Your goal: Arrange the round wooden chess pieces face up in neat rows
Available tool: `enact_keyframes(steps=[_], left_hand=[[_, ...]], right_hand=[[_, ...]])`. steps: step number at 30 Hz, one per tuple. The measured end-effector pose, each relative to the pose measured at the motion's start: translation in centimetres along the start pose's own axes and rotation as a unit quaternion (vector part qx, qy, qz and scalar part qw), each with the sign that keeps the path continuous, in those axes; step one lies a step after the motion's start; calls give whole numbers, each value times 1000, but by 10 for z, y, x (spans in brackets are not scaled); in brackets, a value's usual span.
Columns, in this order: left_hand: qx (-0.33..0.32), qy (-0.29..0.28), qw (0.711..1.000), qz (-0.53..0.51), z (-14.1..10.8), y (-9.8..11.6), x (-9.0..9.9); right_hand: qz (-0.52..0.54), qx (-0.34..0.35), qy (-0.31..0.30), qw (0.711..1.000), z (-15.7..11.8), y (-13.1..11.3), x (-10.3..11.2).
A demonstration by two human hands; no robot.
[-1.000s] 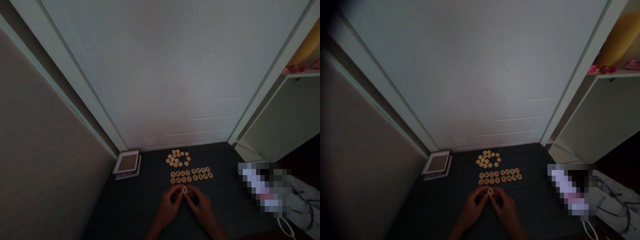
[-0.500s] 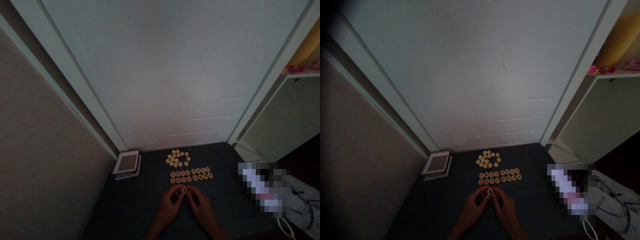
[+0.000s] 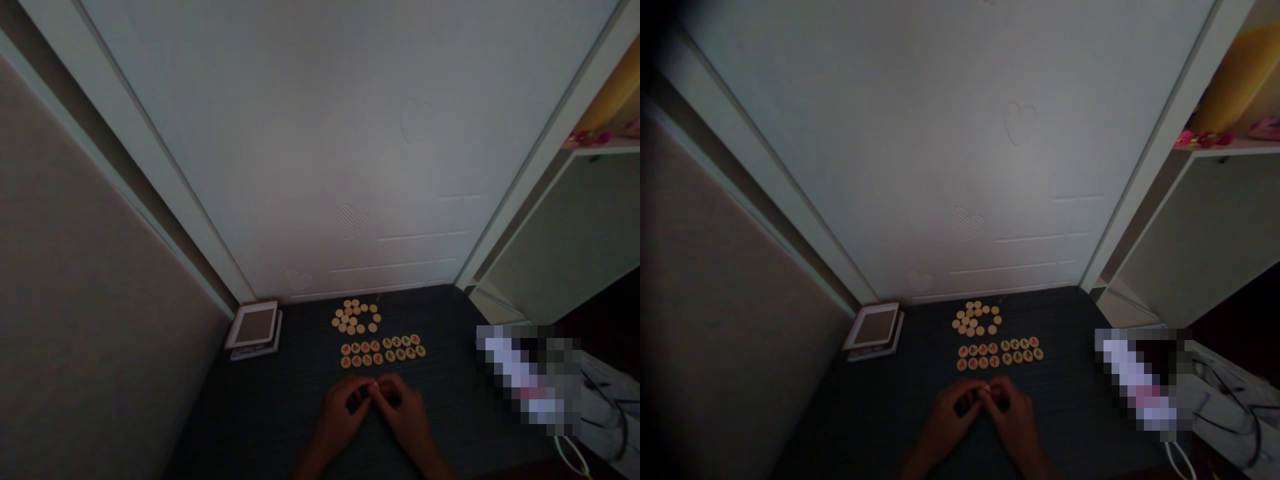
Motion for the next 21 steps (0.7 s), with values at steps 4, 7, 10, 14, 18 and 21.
enact_keyframes(steps=[4, 7, 10, 14, 18, 21], left_hand=[[1, -3, 1000, 5, 1, 0, 0], [12, 4, 1000, 10, 0, -2, 0], [25, 19, 999, 20, 0, -5, 2], [33, 33, 999, 24, -1, -6, 4], [26, 48, 998, 15, -1, -7, 6], [14, 48, 999, 7, -2, -6, 6]], right_hand=[[-9, 16, -2, 1000, 0, -6, 1], [-10, 27, -12, 1000, 0, -11, 1], [-11, 35, -25, 999, 1, -15, -1], [-8, 45, -27, 999, 1, -17, -1], [-7, 48, -29, 998, 1, -15, -2], [-9, 46, -32, 998, 1, -13, -3]])
Point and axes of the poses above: each hand's wrist, its own z-axis towards the middle knuckle, its own x-axis out of the back of the hand, y = z × x, the point moved 8 cm from there along z, towards the middle knuckle, and after that the axes turned 4 degrees about -x, right-handed, at the moved point
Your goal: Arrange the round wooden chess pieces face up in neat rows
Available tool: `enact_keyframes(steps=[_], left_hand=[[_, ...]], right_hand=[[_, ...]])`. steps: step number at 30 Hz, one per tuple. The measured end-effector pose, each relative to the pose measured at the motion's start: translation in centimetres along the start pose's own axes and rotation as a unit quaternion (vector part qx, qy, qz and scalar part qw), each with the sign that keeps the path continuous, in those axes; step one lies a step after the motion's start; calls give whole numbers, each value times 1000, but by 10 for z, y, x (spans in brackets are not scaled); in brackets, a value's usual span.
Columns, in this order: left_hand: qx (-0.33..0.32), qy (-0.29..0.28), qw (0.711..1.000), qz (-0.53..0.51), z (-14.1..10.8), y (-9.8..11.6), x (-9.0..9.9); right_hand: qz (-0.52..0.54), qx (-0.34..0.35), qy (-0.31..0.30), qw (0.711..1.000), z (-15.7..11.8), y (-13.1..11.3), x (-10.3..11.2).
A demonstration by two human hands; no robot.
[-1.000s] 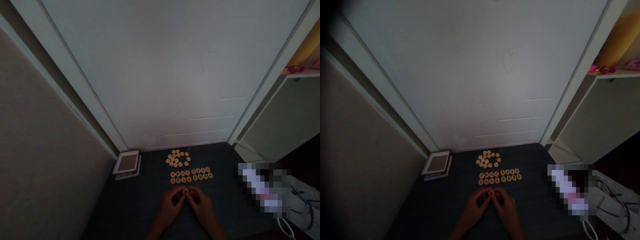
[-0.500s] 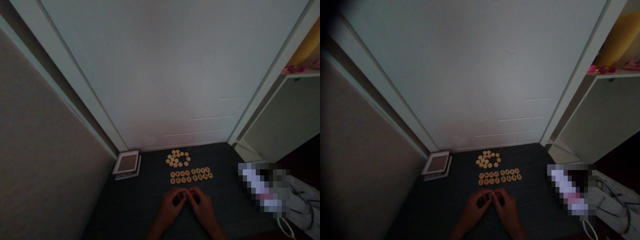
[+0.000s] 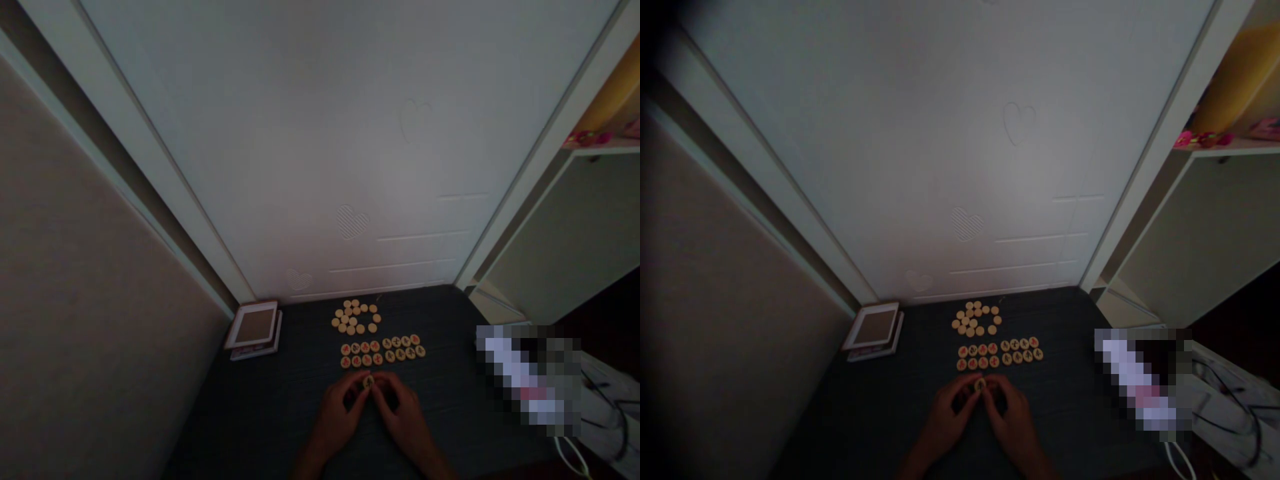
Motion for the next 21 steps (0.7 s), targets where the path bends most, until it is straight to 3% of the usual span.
enact_keyframes(steps=[12, 21], left_hand=[[18, -9, 1000, 2, 0, -2, -1], [4, -48, 999, 17, -1, 1, -6]], right_hand=[[1, 2, 16, 1000, 0, 4, 0], [-10, -25, 25, 999, 1, 10, 1]])
Point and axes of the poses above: each hand's wrist, its own z-axis towards the middle knuckle, its own x-axis out of the back of the hand, y = z × x, the point moved 8 cm from there along z, towards the middle knuckle, and after that the axes turned 4 degrees about -x, right-handed, at the moved point
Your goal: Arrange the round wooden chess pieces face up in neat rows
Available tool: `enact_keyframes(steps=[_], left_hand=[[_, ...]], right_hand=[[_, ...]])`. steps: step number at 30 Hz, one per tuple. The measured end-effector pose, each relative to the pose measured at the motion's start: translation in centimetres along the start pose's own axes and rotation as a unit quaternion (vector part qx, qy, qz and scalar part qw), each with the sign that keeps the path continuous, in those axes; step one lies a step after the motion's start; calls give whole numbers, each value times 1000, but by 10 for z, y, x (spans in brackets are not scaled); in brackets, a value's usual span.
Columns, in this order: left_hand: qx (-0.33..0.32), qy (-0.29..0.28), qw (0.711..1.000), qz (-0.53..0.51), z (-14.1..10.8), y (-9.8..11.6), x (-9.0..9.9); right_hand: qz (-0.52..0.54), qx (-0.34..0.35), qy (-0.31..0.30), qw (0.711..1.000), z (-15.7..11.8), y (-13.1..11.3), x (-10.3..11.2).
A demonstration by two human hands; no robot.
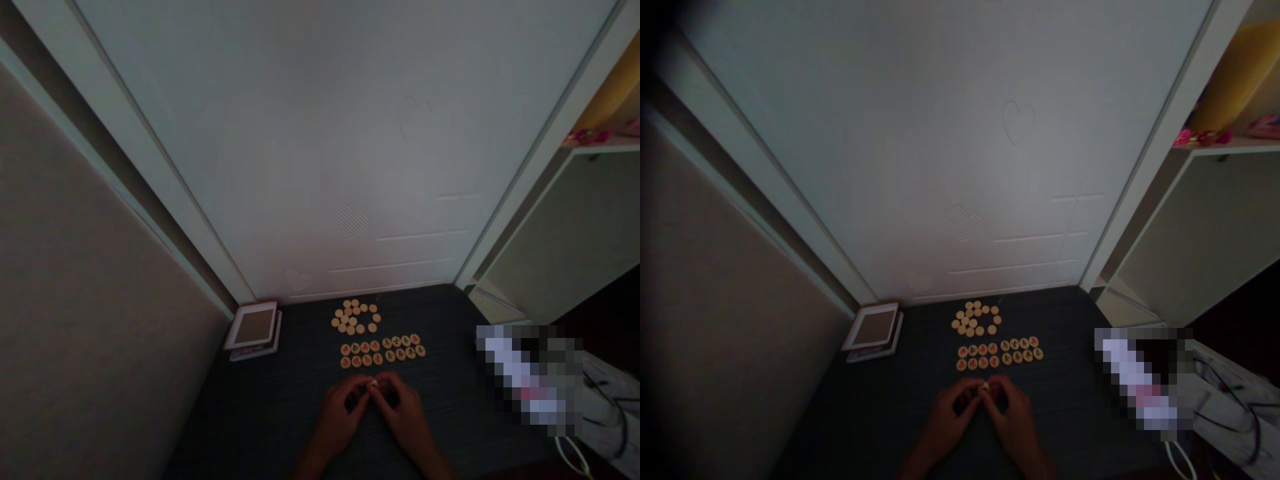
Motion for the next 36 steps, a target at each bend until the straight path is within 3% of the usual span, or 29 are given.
enact_keyframes(steps=[15, 22, 36], left_hand=[[21, 13, 999, -31, 2, 3, 3], [22, 45, 999, -11, 0, -1, 5], [13, 45, 998, -30, 2, 3, 7]], right_hand=[[-8, 25, 2, 1000, -1, -10, 3], [2, 28, -6, 1000, -1, -14, 3], [6, 39, -20, 999, -2, -14, -1]])
Point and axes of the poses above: each hand's wrist, its own z-axis towards the middle knuckle, its own x-axis out of the back of the hand, y = z × x, the point moved 8 cm from there along z, towards the middle knuckle, and after that the axes turned 4 degrees about -x, right-handed, at the moved point
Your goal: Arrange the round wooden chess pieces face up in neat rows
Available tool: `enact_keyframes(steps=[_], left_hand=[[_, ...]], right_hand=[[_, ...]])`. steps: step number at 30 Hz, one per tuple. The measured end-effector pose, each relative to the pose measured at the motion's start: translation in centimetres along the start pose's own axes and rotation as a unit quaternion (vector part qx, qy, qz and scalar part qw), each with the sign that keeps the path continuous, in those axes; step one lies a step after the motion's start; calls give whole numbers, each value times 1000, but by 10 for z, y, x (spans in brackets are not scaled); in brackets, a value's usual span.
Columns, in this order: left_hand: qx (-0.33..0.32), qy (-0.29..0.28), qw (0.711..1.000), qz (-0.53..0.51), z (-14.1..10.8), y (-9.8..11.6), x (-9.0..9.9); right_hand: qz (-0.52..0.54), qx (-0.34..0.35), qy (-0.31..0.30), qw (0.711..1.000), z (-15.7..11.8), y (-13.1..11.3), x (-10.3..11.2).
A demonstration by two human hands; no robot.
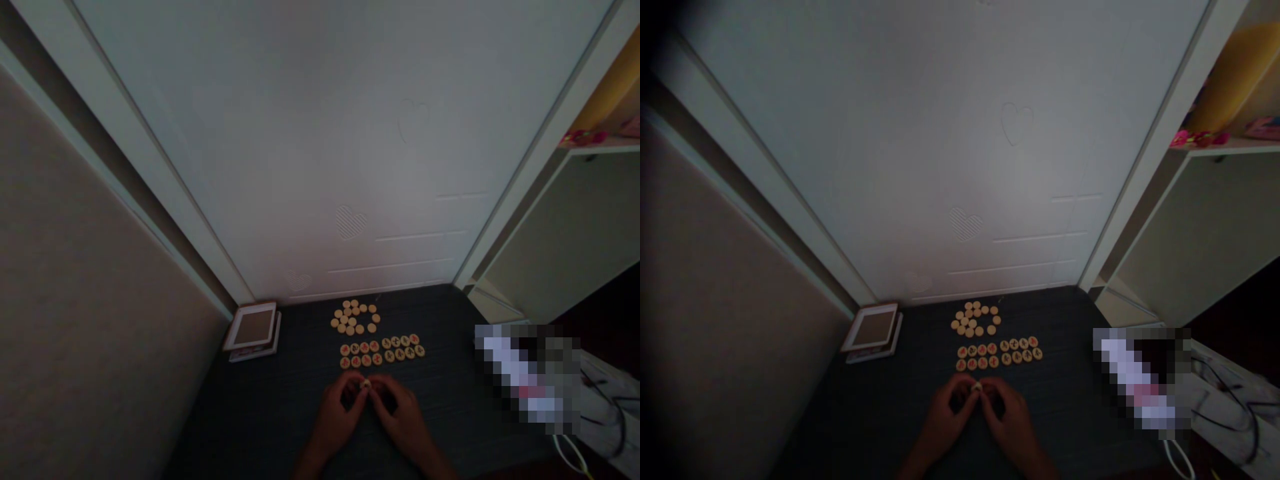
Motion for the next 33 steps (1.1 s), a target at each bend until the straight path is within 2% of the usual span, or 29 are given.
enact_keyframes(steps=[5, 11, 33], left_hand=[[19, 0, 1000, -24, 1, -5, 0], [14, -2, 998, -61, 2, 0, 1], [11, 6, 999, -44, 2, -1, 4]], right_hand=[[-23, 6, -13, 1000, -2, 1, -4], [-33, 21, -15, 999, -3, 3, -8], [-38, 30, 10, 999, -2, 1, -3]])
Point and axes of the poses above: each hand's wrist, its own z-axis towards the middle knuckle, its own x-axis out of the back of the hand, y = z × x, the point moved 8 cm from there along z, towards the middle knuckle, and after that the axes turned 4 degrees about -x, right-handed, at the moved point
